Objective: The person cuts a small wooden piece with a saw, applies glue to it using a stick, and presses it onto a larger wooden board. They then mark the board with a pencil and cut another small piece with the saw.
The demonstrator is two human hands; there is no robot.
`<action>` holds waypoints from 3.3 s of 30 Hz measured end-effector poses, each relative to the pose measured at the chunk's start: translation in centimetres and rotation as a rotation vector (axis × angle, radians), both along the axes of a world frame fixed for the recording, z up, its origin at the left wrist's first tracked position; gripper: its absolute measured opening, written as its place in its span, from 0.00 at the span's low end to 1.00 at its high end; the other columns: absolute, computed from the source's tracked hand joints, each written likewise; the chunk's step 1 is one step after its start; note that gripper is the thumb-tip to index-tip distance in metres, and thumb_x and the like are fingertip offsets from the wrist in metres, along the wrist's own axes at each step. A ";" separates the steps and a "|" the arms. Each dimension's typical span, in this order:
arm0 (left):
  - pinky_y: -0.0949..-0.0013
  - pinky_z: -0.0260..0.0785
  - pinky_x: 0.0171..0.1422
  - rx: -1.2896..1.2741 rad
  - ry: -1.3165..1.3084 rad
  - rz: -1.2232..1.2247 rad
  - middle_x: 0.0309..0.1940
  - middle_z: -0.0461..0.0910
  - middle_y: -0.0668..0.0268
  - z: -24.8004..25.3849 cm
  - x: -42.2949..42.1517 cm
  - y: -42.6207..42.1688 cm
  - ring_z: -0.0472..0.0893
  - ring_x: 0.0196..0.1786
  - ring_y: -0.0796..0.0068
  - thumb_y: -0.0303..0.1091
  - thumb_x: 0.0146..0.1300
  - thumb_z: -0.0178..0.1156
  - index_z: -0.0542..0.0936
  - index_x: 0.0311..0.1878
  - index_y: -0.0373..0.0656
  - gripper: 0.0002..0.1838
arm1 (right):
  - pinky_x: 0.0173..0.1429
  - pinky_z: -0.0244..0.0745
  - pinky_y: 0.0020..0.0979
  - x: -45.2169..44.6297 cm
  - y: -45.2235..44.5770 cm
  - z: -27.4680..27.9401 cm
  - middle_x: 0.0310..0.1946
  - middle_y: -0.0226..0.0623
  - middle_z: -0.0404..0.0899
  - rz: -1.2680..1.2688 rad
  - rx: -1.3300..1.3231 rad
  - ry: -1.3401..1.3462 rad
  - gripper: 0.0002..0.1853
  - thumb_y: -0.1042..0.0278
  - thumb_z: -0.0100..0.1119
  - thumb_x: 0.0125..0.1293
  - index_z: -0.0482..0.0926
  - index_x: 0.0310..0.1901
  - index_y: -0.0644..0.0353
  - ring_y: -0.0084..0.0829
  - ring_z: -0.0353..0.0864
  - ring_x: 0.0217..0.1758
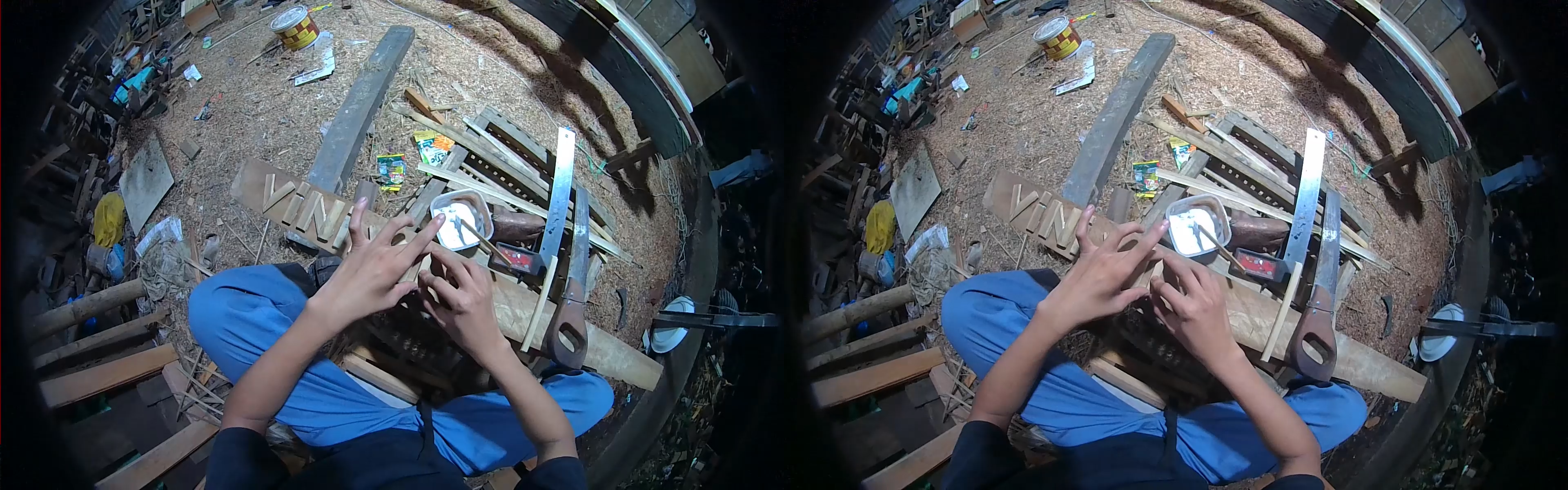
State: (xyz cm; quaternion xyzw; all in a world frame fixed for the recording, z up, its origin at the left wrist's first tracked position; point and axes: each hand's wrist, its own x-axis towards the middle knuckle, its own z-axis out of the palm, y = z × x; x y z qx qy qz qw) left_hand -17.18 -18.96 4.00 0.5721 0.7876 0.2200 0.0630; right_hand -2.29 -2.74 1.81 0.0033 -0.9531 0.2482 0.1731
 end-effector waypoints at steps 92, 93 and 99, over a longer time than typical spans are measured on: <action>0.25 0.19 0.83 -0.008 -0.028 -0.004 0.62 0.81 0.63 0.4 0.5 -0.2 0.71 0.77 0.64 0.39 0.66 0.70 0.60 0.86 0.53 0.47 | 0.67 0.72 0.49 1.3 1.0 -0.9 0.71 0.35 0.77 0.091 0.115 -0.032 0.28 0.71 0.77 0.54 0.87 0.60 0.47 0.46 0.76 0.69; 0.25 0.19 0.83 -0.010 -0.029 -0.003 0.62 0.81 0.63 0.4 0.5 -0.1 0.71 0.77 0.64 0.39 0.66 0.70 0.60 0.86 0.53 0.47 | 0.67 0.72 0.48 1.3 1.0 -0.9 0.71 0.35 0.77 0.092 0.122 -0.040 0.28 0.71 0.77 0.54 0.87 0.59 0.47 0.46 0.76 0.69; 0.25 0.18 0.84 -0.025 -0.043 0.005 0.61 0.82 0.64 0.7 0.5 0.0 0.71 0.77 0.64 0.38 0.65 0.71 0.59 0.86 0.53 0.48 | 0.68 0.71 0.48 1.4 0.7 -0.9 0.71 0.35 0.77 0.074 0.122 -0.055 0.28 0.70 0.77 0.53 0.87 0.59 0.47 0.45 0.75 0.69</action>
